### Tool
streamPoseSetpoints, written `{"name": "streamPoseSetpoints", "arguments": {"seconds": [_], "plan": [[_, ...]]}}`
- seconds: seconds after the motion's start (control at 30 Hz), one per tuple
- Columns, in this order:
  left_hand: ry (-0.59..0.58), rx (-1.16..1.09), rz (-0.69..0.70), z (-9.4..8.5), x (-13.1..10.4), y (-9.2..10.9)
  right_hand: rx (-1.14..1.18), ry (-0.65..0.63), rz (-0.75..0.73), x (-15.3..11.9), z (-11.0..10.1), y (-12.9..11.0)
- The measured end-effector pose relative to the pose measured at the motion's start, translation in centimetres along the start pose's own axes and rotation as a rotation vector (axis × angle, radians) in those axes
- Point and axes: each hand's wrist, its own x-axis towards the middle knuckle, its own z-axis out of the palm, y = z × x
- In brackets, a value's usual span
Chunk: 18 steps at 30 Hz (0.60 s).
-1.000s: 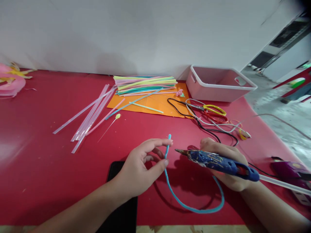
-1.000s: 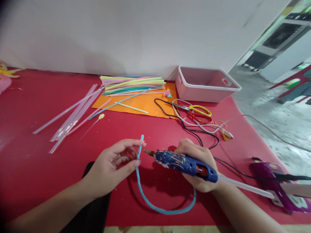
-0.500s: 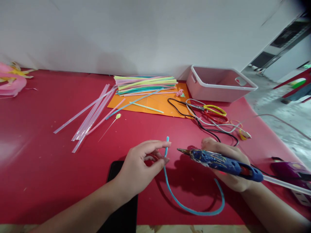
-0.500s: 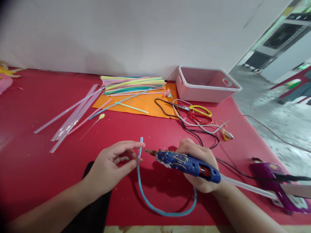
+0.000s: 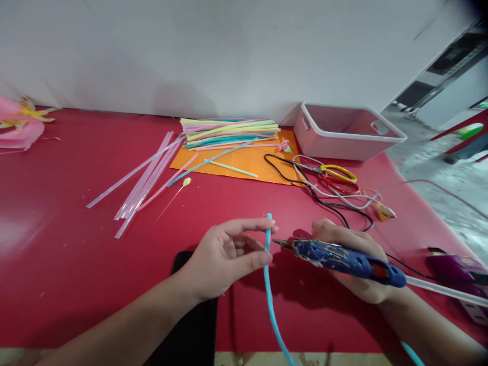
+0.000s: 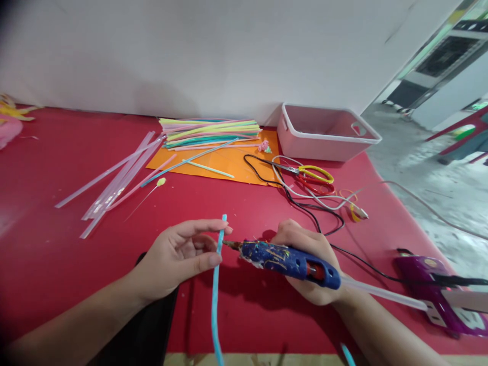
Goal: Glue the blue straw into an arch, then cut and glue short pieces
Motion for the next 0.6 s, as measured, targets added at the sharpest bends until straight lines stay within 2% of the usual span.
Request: {"name": "streamPoseSetpoints", "arguments": {"seconds": [0.13, 0.27, 0.6], "plan": [[-0.076, -0.112, -0.068, 0.0, 0.0, 0.1, -0.030, 0.011, -0.007, 0.0, 0.0, -0.3], [-0.104, -0.127, -0.089, 0.1, -0.1, 0.1, -0.018, 0.002, 0.005, -0.2, 0.0, 0.0], [-0.063, 0.002, -0.039, 0.2, -0.2, -0.2, -0.061, -0.068, -0.033, -0.7, -0.3, 1.0]]}}
